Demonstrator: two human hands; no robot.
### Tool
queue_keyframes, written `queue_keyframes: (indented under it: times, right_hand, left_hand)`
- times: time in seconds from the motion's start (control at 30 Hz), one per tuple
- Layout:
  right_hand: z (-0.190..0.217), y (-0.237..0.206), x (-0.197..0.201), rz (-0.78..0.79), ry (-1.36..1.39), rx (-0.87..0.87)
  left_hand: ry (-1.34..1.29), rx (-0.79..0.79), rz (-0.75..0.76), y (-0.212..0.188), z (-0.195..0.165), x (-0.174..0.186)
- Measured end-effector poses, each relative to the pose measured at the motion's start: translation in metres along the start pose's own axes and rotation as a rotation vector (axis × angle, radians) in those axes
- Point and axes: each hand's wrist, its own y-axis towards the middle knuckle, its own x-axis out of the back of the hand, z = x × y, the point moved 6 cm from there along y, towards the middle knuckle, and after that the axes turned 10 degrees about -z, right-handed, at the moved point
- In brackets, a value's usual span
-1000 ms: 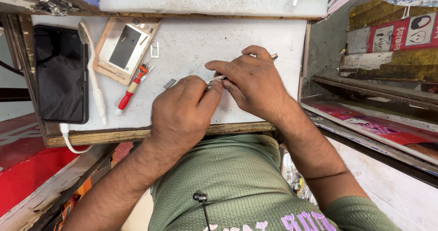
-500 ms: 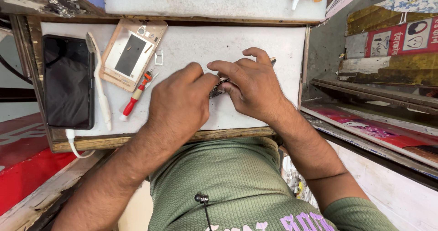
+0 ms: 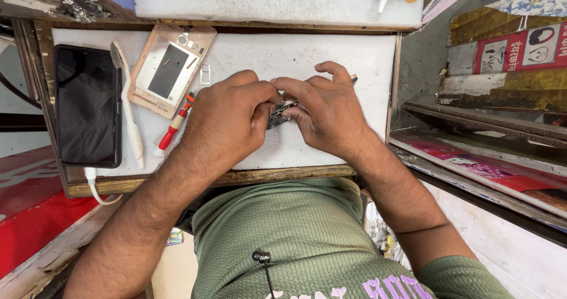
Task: The person repairs a disassembled smartphone at a workbench. They use a screwdriver on the phone's internals, manipulate the battery and small components with their fingers, use pliers on a small part, and reposition the phone repeatedly while working on its internal board.
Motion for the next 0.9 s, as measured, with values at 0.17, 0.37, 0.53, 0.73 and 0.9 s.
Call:
queue_keyframes:
  times: [0.17,0.37,0.53,0.73,0.9]
  right_hand:
    - [0.001,0.0,0.001,-0.008,0.005,-0.001]
    - [0.004,0.003,0.009,0.003,0.035,-0.039]
    - [0.01,0.008,0.016,0.04,0.072,-0.03]
    - [0.015,0.012,0.02,0.047,0.109,-0.064]
    - [0.014,0.012,0.019,0.025,0.126,-0.086]
  left_hand:
    - [-0.039,0.01,0.002,0.002,0.003,-0.002]
    - [-0.12,-0.06,-0.088,-0.006,-0.001,0.001]
    - [-0.278,-0.056,-0.261,-0.027,0.005,0.018]
    - [-0.134,-0.006,-0.384,-0.045,0.011,0.018]
    - [-0.044,-0.145,-0.402,-0.046,0.0,0.002]
